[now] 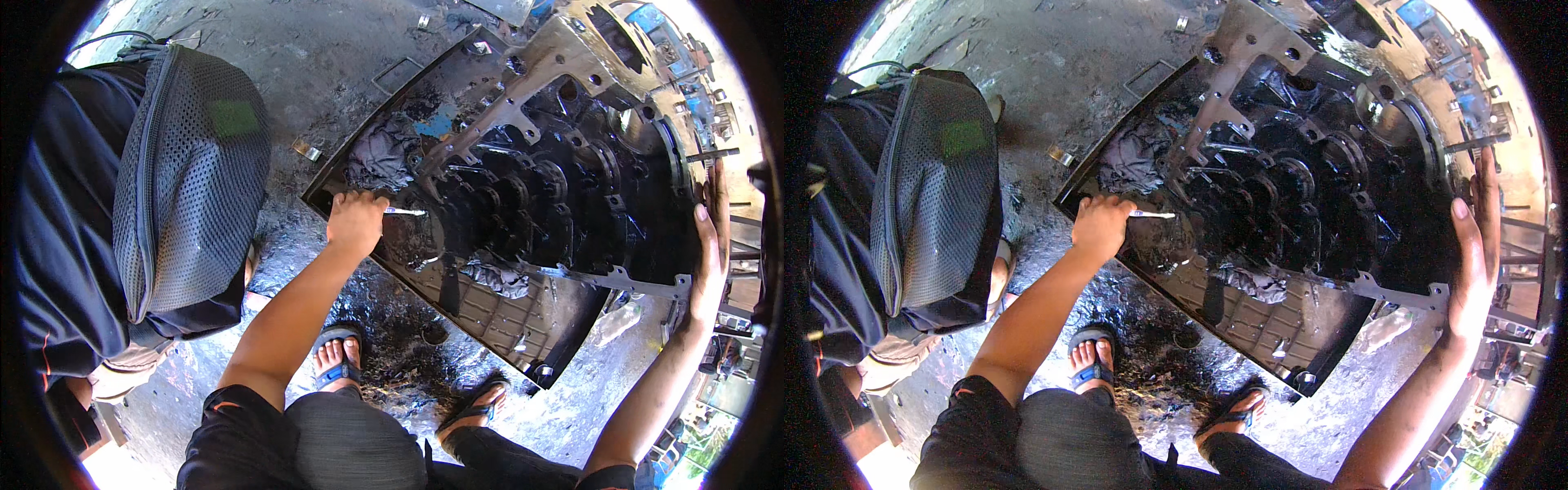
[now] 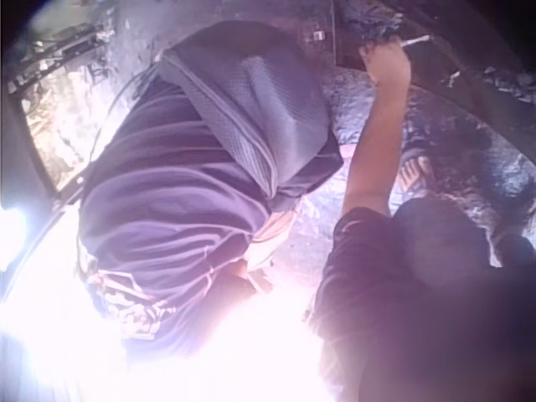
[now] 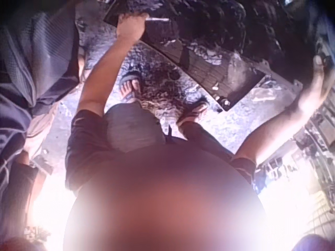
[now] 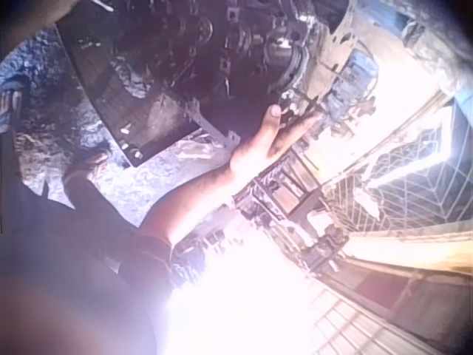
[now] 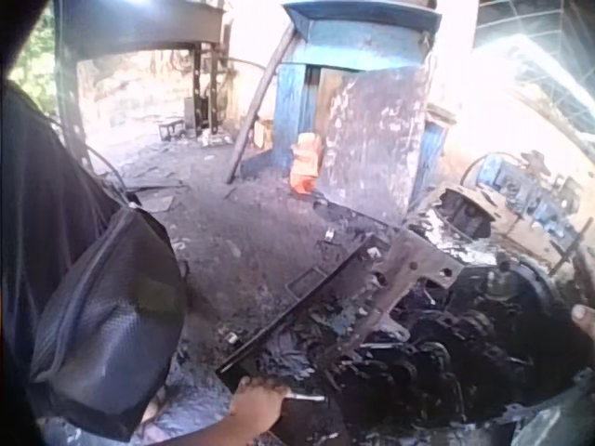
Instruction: The person scrubs a disassembled engine block with a toothbrush, focusing on the crankshaft area and surrounding cavities. They occasionally wipe the surface with a rag and continue scrubbing different sections of the engine block.
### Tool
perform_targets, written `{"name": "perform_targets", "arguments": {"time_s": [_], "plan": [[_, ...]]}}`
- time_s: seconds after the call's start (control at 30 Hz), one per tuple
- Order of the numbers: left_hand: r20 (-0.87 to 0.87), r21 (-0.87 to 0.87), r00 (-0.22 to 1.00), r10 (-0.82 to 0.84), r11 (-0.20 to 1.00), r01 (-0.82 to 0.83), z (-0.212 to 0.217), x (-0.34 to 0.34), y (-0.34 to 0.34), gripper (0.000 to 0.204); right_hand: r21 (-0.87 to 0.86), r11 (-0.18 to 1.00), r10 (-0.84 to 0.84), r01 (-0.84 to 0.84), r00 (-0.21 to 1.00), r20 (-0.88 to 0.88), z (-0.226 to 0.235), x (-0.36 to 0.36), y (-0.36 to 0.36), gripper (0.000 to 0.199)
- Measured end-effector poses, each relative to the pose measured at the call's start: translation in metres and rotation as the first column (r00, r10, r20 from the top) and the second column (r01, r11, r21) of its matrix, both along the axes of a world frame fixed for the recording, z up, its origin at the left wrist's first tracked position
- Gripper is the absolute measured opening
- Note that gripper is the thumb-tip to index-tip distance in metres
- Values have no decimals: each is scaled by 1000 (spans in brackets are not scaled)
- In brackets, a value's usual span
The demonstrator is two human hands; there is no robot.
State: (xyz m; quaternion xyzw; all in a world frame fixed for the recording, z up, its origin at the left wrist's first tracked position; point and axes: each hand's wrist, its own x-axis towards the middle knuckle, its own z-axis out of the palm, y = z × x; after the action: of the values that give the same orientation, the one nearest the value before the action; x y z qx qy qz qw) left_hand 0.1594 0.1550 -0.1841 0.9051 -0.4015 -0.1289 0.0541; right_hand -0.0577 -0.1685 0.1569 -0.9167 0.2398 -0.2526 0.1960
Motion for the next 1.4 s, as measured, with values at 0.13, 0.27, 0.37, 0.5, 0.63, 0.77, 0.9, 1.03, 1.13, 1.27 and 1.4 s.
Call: {"name": "perform_targets", "arguments": {"time_s": [0.13, 0.27, 0.37, 0.5, 0.63, 0.77, 0.9, 1.03, 1.13, 1.27, 1.4], "plan": [[-145, -165, 986, 85, 980, -108, 2, 9, 0, 20, -13, 1000, -15, 14, 999, -52, 3, -4, -3, 69], [-359, -259, 909, 212, 913, -315, 5, 8, 14, 22, -97, 992, -99, 79, 970, -224, 17, -5, 6, 67], [-536, -276, 760, 367, 775, -569, 7, 0, 26, 23, -97, 994, -83, 50, 923, -376, 29, -8, 18, 84], [-896, -221, 394, 203, 568, -793, 12, -14, 25, 23, -52, 994, 63, -97, 886, -459, 27, -8, 28, 94], [-884, -467, 445, -143, 335, -818, 17, -27, 1, 33, -200, 976, -11, -80, 910, -415, 18, -4, 32, 78], [-801, -598, 556, -222, 329, -731, 15, -14, -15, 36, -325, 944, -108, -53, 883, -458, 17, -1, 33, 82], [-890, -421, 451, -65, 495, -760, 18, 4, -13, 32, -315, 947, -100, -59, 880, -465, 19, 0, 31, 80], [-909, -416, 335, -248, 471, -778, 35, 11, -9, 33, -383, 919, -110, -94, 872, -477, 19, -1, 27, 79], [-807, -561, 560, -186, 539, -629, 50, 22, -9, 30, -330, 939, -76, -96, 878, -473, 19, -1, 24, 78], [-802, -452, 597, 15, 640, -622, 69, 24, -14, 34, -367, 923, -73, -117, 881, -467, 19, -1, 24, 78], [-615, -788, 726, -307, 238, -567, 76, 6, -15, 39, -320, 944, -83, -78, 885, -459, 19, -1, 25, 79]]}}
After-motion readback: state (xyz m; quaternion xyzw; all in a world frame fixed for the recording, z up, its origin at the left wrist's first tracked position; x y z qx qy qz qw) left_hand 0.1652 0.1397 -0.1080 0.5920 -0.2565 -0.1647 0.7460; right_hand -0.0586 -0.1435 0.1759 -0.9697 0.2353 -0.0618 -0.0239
